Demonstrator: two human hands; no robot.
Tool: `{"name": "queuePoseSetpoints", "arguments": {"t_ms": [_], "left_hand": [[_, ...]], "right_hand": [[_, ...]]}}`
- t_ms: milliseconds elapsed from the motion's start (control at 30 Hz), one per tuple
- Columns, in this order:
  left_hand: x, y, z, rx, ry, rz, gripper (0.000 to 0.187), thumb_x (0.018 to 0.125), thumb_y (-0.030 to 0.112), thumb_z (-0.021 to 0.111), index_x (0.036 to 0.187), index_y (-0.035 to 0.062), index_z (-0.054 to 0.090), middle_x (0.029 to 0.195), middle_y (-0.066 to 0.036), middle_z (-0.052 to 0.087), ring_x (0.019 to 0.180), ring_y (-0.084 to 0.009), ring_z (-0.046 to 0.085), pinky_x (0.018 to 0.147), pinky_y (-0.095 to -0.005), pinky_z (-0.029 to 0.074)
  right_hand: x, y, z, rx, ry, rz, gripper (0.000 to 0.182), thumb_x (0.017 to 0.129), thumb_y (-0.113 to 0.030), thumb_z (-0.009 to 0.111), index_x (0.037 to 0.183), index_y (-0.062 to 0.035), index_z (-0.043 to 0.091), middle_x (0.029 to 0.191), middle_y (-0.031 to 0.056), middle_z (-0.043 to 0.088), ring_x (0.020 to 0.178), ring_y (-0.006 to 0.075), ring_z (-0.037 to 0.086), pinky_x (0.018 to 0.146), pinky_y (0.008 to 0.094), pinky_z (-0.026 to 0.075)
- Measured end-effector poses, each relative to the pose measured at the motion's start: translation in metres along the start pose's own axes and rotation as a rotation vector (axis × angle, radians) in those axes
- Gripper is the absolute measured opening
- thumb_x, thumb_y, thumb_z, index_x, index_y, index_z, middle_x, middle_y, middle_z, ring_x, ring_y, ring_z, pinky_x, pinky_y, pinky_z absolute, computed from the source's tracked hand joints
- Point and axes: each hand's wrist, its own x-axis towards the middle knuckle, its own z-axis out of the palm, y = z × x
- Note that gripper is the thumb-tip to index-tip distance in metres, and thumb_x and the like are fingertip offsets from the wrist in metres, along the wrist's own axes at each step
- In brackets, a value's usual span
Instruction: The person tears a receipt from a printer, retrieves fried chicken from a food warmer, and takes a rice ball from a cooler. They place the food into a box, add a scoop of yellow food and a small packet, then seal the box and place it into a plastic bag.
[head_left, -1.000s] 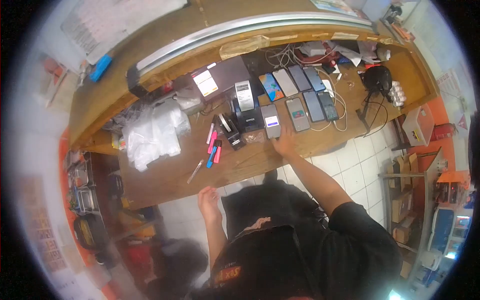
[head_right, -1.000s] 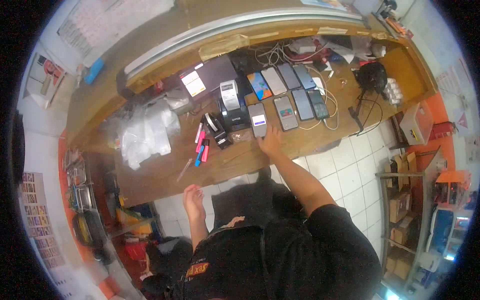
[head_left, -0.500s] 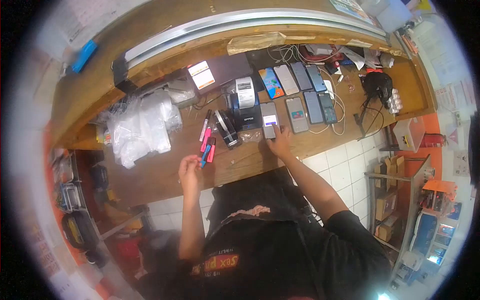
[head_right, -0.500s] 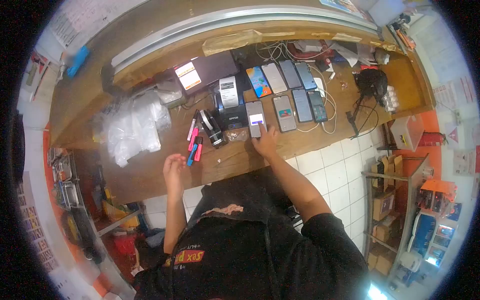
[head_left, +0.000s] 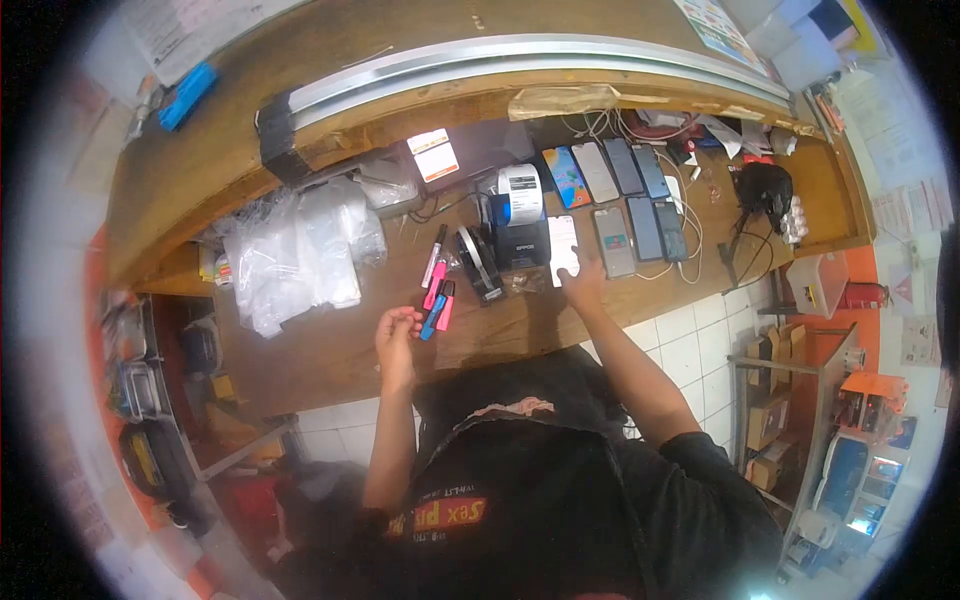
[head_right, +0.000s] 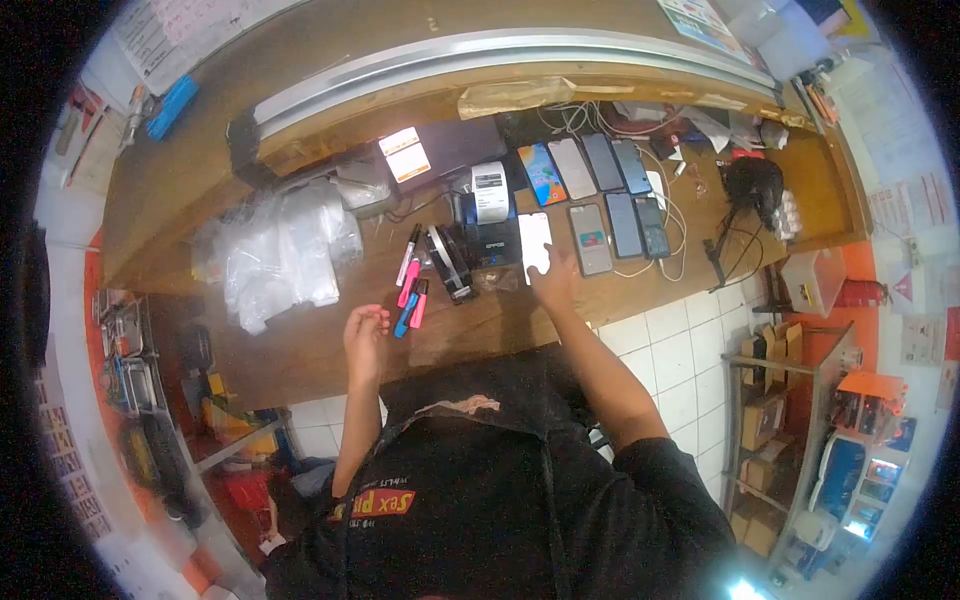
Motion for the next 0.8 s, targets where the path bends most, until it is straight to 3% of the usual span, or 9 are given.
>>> {"name": "queuePoseSetpoints", "arguments": {"t_ms": [167, 267, 333, 367, 600, 667, 700, 733, 800], "left_hand": [[0.014, 0.013, 0.006, 0.024, -0.008, -0.005, 0.012, 0.091, 0.005, 0.051, 0.101, 0.0025, 0.057, 0.091, -0.006, 0.061, 0.078, -0.0104, 0.055, 0.071, -0.0235, 0.045], [0.015, 0.028, 0.014, -0.009, -0.036, 0.012, 0.012, 0.091, 0.005, 0.051, 0.101, 0.0026, 0.057, 0.091, -0.006, 0.061, 0.078, -0.0103, 0.055, 0.071, -0.0238, 0.045], [0.015, 0.031, 0.011, -0.027, -0.008, 0.013, 0.012, 0.091, 0.005, 0.051, 0.101, 0.0025, 0.057, 0.091, -0.006, 0.061, 0.078, -0.0102, 0.055, 0.071, -0.0236, 0.045], [0.014, 0.031, 0.008, -0.046, 0.020, 0.005, 0.012, 0.091, 0.005, 0.051, 0.101, 0.0023, 0.057, 0.091, -0.006, 0.061, 0.078, -0.0101, 0.054, 0.071, -0.0234, 0.045], [0.020, 0.012, -0.002, 0.019, 0.019, -0.004, 0.012, 0.092, 0.005, 0.050, 0.100, 0.0037, 0.058, 0.091, -0.005, 0.061, 0.079, -0.0103, 0.054, 0.073, -0.0234, 0.045], [0.009, 0.034, 0.020, 0.113, 0.009, 0.130, 0.012, 0.089, 0.005, 0.052, 0.099, 0.0032, 0.059, 0.094, -0.007, 0.061, 0.084, -0.0132, 0.055, 0.077, -0.0264, 0.045], [0.001, 0.048, 0.030, 0.116, 0.016, 0.130, 0.012, 0.089, 0.005, 0.052, 0.099, 0.0032, 0.059, 0.094, -0.007, 0.061, 0.084, -0.0132, 0.055, 0.077, -0.0264, 0.045], [-0.010, 0.064, 0.039, 0.309, 0.025, 0.473, 0.013, 0.087, 0.006, 0.054, 0.098, 0.0023, 0.059, 0.096, -0.010, 0.061, 0.087, -0.0156, 0.055, 0.079, -0.0282, 0.045], [-0.029, 0.113, 0.057, 0.652, -0.125, 0.951, 0.018, 0.084, 0.007, 0.056, 0.101, 0.0008, 0.060, 0.101, -0.013, 0.060, 0.093, -0.0201, 0.055, 0.084, -0.0322, 0.044]], "right_hand": [[0.051, -0.076, 0.001, 0.226, 0.148, -0.200, 0.054, 0.070, -0.021, 0.073, 0.121, -0.0101, 0.057, 0.113, 0.0203, 0.051, 0.107, 0.0397, 0.048, 0.096, 0.0473, 0.037], [0.072, -0.093, -0.004, 0.183, 0.046, -0.173, 0.046, 0.070, -0.019, 0.076, 0.112, -0.0070, 0.063, 0.108, 0.0169, 0.055, 0.101, 0.0345, 0.054, 0.089, 0.0428, 0.043], [0.070, -0.098, -0.027, 0.694, -0.277, -0.112, 0.036, 0.072, -0.016, 0.077, 0.104, -0.0030, 0.066, 0.104, 0.0139, 0.061, 0.094, 0.0248, 0.060, 0.081, 0.0373, 0.048], [0.059, -0.090, -0.032, 0.566, -0.225, -0.276, 0.032, 0.074, -0.012, 0.076, 0.102, -0.0009, 0.068, 0.101, 0.0123, 0.066, 0.088, 0.0167, 0.063, 0.075, 0.0305, 0.049], [-0.011, -0.115, -0.040, 0.560, -0.413, -0.042, 0.032, 0.074, -0.012, 0.077, 0.104, -0.0024, 0.069, 0.102, 0.0105, 0.067, 0.092, 0.0190, 0.064, 0.080, 0.0317, 0.051], [-0.029, -0.138, -0.025, 0.590, -0.535, -0.178, 0.029, 0.075, -0.011, 0.075, 0.103, -0.0021, 0.069, 0.106, 0.0099, 0.067, 0.094, 0.0213, 0.063, 0.084, 0.0332, 0.050], [-0.038, -0.150, -0.026, 0.556, -0.540, -0.482, 0.030, 0.075, -0.011, 0.075, 0.103, -0.0026, 0.069, 0.105, 0.0107, 0.068, 0.093, 0.0222, 0.064, 0.084, 0.0335, 0.050], [-0.046, -0.165, -0.033, 0.515, -0.536, -0.783, 0.030, 0.074, -0.010, 0.075, 0.103, -0.0030, 0.069, 0.105, 0.0115, 0.068, 0.092, 0.0231, 0.064, 0.084, 0.0337, 0.050], [-0.052, -0.188, -0.050, 0.569, -0.598, -0.814, 0.029, 0.073, -0.010, 0.074, 0.101, -0.0035, 0.068, 0.101, 0.0126, 0.068, 0.090, 0.0235, 0.064, 0.083, 0.0342, 0.050]]}}
